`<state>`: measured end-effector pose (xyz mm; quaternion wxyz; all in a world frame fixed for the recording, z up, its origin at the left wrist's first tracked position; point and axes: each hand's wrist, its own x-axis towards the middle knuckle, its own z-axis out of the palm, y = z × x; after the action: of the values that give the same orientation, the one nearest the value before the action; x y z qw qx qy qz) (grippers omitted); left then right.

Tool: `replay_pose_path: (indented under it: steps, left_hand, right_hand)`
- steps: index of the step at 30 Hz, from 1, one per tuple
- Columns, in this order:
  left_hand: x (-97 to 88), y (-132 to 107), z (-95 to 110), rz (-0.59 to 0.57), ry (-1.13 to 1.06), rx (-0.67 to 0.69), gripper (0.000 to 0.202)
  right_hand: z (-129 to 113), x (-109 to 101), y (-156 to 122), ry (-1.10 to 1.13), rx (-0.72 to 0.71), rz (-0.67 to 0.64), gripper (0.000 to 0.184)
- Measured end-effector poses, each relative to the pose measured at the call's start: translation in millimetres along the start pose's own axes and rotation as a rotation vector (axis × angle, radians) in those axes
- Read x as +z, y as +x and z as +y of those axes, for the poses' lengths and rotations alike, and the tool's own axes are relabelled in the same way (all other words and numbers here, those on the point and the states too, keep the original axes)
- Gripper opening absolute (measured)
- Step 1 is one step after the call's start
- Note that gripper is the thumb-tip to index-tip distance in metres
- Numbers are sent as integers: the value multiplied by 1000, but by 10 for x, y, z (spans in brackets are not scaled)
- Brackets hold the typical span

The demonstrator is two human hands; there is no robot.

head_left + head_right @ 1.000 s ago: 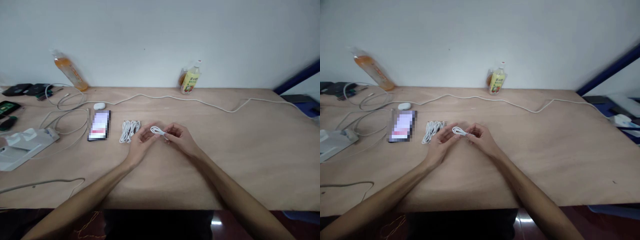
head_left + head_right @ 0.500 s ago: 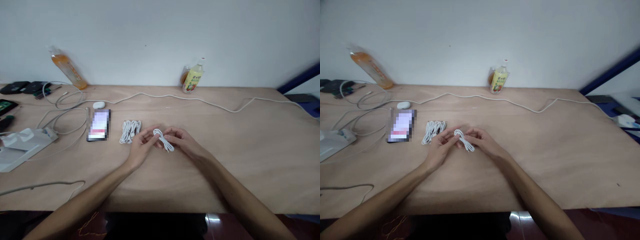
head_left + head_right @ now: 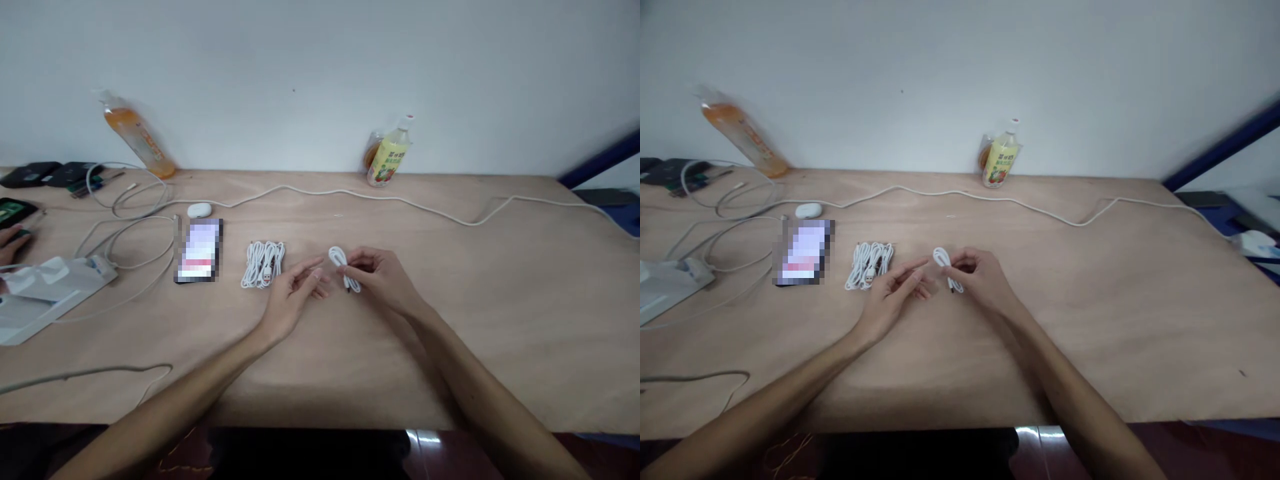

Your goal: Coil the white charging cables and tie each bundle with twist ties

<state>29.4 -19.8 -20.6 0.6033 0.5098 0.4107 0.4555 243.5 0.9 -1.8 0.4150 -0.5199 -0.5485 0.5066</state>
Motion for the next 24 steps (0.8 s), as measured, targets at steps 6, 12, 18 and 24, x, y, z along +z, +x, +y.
replay_pose_path:
  steps: [6, 12, 18, 24]
  left_hand:
    - [13, -62, -53, -51, 47, 8, 46]
    - [22, -69, -38, -44, 34, 4, 40]
    - [47, -101, 27, -40, 26, 50, 36]
    - [55, -117, 47, -30, 55, 76, 34]
  right_hand:
    - [28, -287, 107, -82, 225, 292, 35]
    - [68, -478, 152, -325, 261, 356, 28]
    - [24, -408, 144, -641, 139, 576, 28]
    - [57, -318, 79, -769, 117, 556, 34]
